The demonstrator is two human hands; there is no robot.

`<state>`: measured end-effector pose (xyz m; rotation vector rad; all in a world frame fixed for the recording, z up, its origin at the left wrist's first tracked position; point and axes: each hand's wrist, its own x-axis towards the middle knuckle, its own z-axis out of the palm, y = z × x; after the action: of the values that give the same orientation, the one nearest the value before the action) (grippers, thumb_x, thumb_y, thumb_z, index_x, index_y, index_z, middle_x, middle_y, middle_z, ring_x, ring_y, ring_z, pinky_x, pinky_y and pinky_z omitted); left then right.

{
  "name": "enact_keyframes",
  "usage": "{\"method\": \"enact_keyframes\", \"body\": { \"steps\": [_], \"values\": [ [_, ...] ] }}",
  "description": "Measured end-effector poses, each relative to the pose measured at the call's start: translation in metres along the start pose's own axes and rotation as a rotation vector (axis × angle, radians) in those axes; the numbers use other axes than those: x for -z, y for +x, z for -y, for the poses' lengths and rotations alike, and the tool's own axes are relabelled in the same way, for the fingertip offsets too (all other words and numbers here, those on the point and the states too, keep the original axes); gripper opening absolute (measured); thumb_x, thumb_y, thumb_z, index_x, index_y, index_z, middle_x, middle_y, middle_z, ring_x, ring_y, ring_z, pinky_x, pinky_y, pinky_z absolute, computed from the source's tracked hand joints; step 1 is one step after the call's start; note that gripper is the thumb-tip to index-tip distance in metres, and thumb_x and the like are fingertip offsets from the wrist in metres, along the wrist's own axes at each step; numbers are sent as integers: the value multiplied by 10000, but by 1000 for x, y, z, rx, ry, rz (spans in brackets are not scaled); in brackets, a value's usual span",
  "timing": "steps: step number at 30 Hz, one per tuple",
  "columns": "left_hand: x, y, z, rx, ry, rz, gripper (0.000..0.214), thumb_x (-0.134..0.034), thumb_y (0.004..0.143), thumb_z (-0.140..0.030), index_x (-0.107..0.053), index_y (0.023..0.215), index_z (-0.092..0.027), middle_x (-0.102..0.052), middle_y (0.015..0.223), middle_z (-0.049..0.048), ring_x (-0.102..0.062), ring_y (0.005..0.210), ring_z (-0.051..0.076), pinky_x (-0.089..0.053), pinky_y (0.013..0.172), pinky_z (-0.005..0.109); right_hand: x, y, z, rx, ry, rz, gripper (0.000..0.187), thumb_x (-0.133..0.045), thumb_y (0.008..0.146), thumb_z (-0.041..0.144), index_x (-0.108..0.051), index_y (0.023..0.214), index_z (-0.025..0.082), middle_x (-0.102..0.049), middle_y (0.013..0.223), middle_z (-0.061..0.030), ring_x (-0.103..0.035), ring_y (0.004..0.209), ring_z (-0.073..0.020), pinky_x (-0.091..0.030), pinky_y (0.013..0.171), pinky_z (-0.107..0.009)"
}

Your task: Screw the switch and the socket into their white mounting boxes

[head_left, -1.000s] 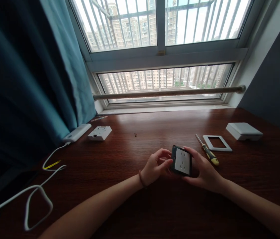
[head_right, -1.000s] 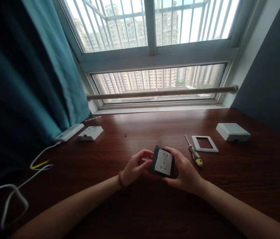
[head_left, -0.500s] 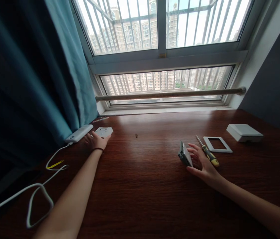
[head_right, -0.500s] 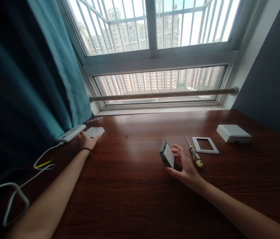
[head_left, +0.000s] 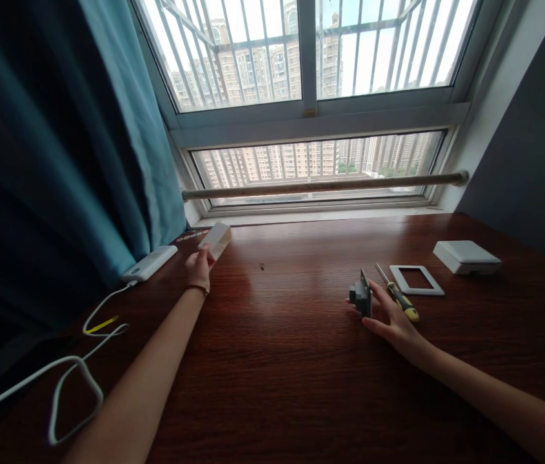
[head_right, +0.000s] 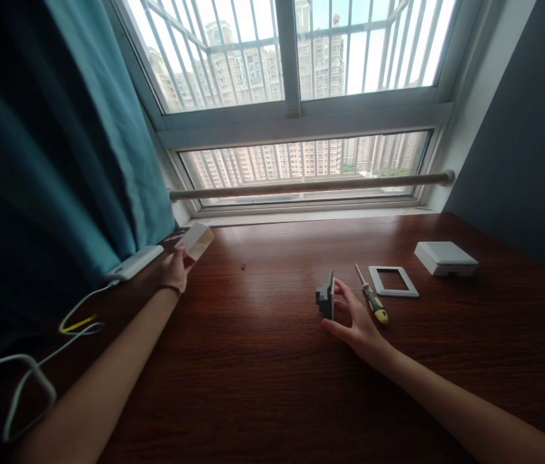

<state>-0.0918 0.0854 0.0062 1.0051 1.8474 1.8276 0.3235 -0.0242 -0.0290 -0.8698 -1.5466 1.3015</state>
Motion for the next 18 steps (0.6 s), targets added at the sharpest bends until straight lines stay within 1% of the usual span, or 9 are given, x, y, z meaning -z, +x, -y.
{"method": "enact_keyframes", "body": {
  "steps": [3,4,6,7,9,11,13,15,18],
  "values": [
    [-26,-40,-25,108,-144,215,466,-417,747,-557,-553,786,-114,-630,762,101,-626,788,227,-504,731,386,-1,-1,5,12,-8,-3,643,-662,672,449,-365,1207,252,-572,1155,-117,-547,1083,-293,-391,950,-488],
    [-34,-59,-33,164,-203,330,481,-424,745,-567,-565,757,-108,-645,765,123,-634,778,236,-511,719,389,-1,-1,6,24,-2,-3,627,-663,671,452,-378,1193,252,-583,1144,-117,-538,1095,-294,-381,957,-492],
    [-46,-102,-45,481,-479,724,469,-476,732,-565,-572,720,-105,-659,857,172,-631,859,262,-496,785,399,-1,-2,7,62,16,-11,632,-665,669,452,-371,1195,263,-553,1199,-119,-496,1149,-293,-363,972,-490],
    [-50,-124,-49,608,-556,848,488,-468,740,-579,-576,708,-103,-661,884,183,-630,873,267,-488,805,396,-1,-3,8,88,23,-22,646,-664,669,458,-360,1207,271,-517,1246,-118,-464,1184,-290,-353,983,-486],
    [-56,-165,-52,816,-599,1008,545,-439,750,-612,-581,706,-87,-662,889,201,-638,853,270,-473,827,391,-1,-3,10,136,24,-48,670,-649,670,487,-345,1232,282,-451,1312,-106,-405,1235,-285,-331,1005,-472],
    [-59,-195,-51,938,-612,1098,592,-424,764,-613,-598,828,-50,-660,903,207,-643,850,264,-455,853,375,-2,-4,14,157,13,-66,677,-622,676,523,-346,1246,286,-442,1317,-96,-397,1239,-284,-322,1016,-462],
    [-59,-214,-48,988,-625,1161,651,-406,771,-625,-580,956,-26,-657,917,208,-648,837,264,-437,874,376,-2,-4,17,162,0,-68,670,-593,689,543,-352,1258,283,-457,1301,-88,-410,1226,-287,-329,1014,-459],
    [-59,-224,-45,982,-642,1179,685,-384,773,-645,-558,1027,-33,-660,914,197,-653,813,259,-430,874,375,-3,-4,20,163,-19,-67,664,-574,697,552,-360,1264,281,-460,1299,-80,-409,1224,-292,-336,1008,-461],
    [-58,-230,-42,943,-649,1192,725,-342,772,-679,-547,1070,-52,-666,902,180,-655,791,246,-439,838,357,-3,-4,24,144,-40,-53,672,-565,689,574,-379,1262,279,-474,1288,-75,-401,1228,-301,-325,1014,-467]
  ]
}}
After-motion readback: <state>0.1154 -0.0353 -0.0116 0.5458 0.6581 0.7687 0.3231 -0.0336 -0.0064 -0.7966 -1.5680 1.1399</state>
